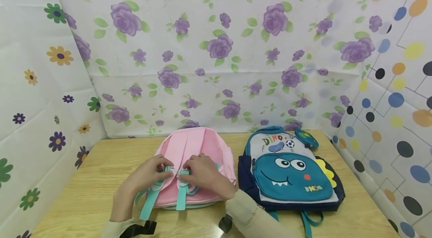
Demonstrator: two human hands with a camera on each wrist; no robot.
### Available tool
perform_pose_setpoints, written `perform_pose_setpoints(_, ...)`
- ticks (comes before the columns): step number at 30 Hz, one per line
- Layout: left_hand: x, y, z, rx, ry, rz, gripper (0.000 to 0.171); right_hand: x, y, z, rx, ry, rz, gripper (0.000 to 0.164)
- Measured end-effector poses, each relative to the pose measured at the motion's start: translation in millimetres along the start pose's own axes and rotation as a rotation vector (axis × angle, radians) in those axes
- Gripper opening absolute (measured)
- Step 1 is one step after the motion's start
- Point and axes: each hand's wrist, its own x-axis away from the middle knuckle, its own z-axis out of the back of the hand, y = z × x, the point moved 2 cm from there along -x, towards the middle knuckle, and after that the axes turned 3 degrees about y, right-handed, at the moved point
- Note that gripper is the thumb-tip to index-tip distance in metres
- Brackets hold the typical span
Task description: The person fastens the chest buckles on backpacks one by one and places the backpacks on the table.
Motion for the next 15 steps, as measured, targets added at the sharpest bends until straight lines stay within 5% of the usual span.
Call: perform_pose_setpoints(15,3.2,-4.7,4.5,0.009,0.010,0.011,0.025,-5,-9,-11,-0.046,0.066,-0.088,0.023)
